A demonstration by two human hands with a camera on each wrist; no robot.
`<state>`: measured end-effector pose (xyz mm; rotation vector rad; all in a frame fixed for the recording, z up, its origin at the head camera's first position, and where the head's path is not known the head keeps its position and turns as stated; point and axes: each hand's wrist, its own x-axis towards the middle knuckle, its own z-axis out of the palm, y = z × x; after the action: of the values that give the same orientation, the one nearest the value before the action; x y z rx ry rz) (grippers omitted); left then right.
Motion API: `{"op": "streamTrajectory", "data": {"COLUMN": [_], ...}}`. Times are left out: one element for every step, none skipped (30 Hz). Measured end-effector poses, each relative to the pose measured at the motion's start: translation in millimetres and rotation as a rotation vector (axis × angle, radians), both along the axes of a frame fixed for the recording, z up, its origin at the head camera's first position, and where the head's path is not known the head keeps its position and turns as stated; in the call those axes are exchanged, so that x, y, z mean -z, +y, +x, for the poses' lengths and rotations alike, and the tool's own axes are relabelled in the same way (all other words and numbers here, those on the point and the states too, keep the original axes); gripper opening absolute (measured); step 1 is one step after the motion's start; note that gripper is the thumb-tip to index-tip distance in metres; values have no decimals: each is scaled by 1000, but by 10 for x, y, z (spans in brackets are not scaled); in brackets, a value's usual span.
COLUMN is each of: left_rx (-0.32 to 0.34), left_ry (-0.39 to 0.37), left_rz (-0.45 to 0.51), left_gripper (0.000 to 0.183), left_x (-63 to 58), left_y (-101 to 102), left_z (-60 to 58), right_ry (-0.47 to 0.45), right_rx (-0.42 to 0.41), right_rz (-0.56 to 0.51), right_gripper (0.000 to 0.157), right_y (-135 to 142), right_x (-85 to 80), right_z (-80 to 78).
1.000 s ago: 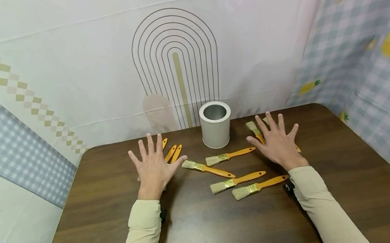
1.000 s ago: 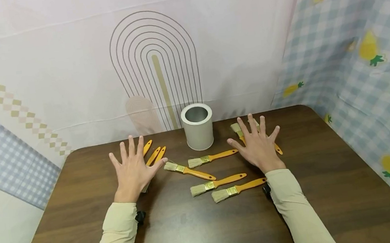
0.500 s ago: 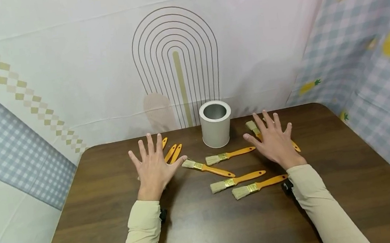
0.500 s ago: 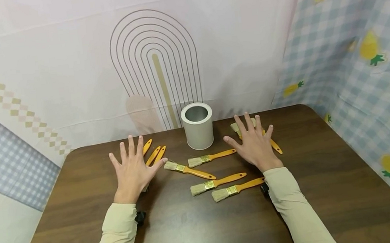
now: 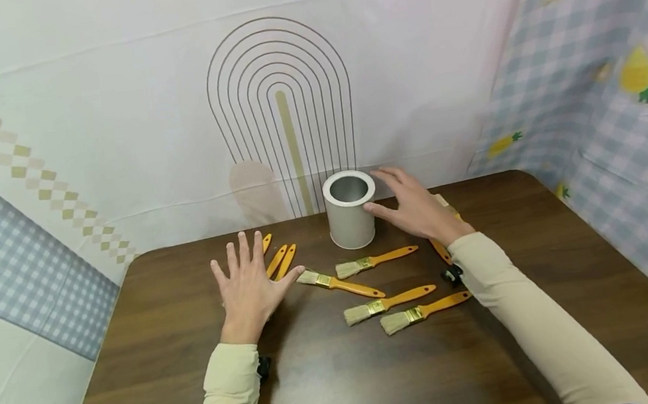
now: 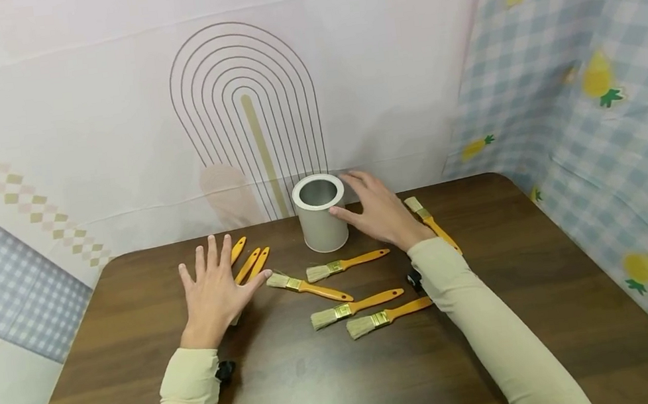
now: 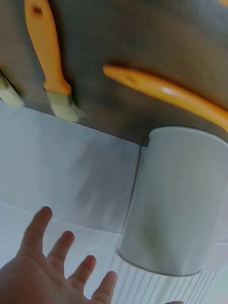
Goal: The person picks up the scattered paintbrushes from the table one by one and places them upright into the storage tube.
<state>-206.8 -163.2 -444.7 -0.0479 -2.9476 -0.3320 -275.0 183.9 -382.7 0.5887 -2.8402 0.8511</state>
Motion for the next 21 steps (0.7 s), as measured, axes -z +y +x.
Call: {"op": "streamTrajectory", "data": {"left_rx": [-2, -3, -2, -2, -1, 0, 1, 1, 0, -1, -1, -2, -2, -2, -1, 3, 7, 13, 20, 29, 40], "left_ry": [1, 0, -1, -5, -12, -19, -25, -29, -32, -34, -34, -32, -31, -29, -29, -29, -31, -34, -37, -39, -39], "left_rz": [-1, 1, 6, 9, 14, 21, 28, 34, 41, 44, 49, 50, 52, 55, 62, 70, 79, 88, 100, 114, 127], "left_gripper": [121, 120, 120, 120, 120, 120, 120, 119, 119, 119, 119, 118, 118, 117, 115, 113, 111, 108, 105, 101, 97], "left_x": [1, 3, 4, 3, 1, 1, 1, 1, -2, -5, -7, -10, -13, -15, -19, -20, -20, -21, -21, -24, -26], "left_y": [-7, -12, -14, -15, -14, -14, -13, -12, -11, -12, -12, -14, -17, -21, -26, -35, -44, -57, -71, -87, -104], "left_z": [2, 3, 4, 3, 3, 1, 2, 3, 6, 8, 11, 15, 17, 19, 21, 22, 24, 28, 33, 40, 47], "right_ry": [4, 5, 2, -3, -8, -16, -24, -33, -42, -51, -62, -69, -75, -80, -83, -82, -81, -77, -72, -66, -63], "right_rx": [-19, -36, -49, -58, -65, -70, -72, -71, -68, -65, -63, -61, -57, -52, -47, -42, -39, -38, -38, -39, -41], "right_rz": [-3, -7, -15, -17, -19, -19, -22, -25, -30, -37, -48, -57, -72, -83, -97, -112, -126, -140, -154, -167, -176], "right_gripper": [88, 88, 88, 88, 88, 90, 91, 92, 94, 95, 96, 96, 96, 96, 96, 96, 95, 95, 95, 94, 94], "right_y": [-46, -89, -128, -160, -188, -215, -238, -260, -280, -299, -317, -334, -349, -360, -371, -381, -391, -402, -413, -425, -438], "right_x": [-17, -26, -30, -26, -17, -6, 16, 39, 66, 92, 116, 139, 162, 179, 197, 209, 221, 232, 242, 249, 259], "right_z": [-49, -98, -144, -189, -232, -272, -307, -337, -365, -387, -400, -410, -416, -414, -411, -402, -395, -390, -383, -375, -369]}}
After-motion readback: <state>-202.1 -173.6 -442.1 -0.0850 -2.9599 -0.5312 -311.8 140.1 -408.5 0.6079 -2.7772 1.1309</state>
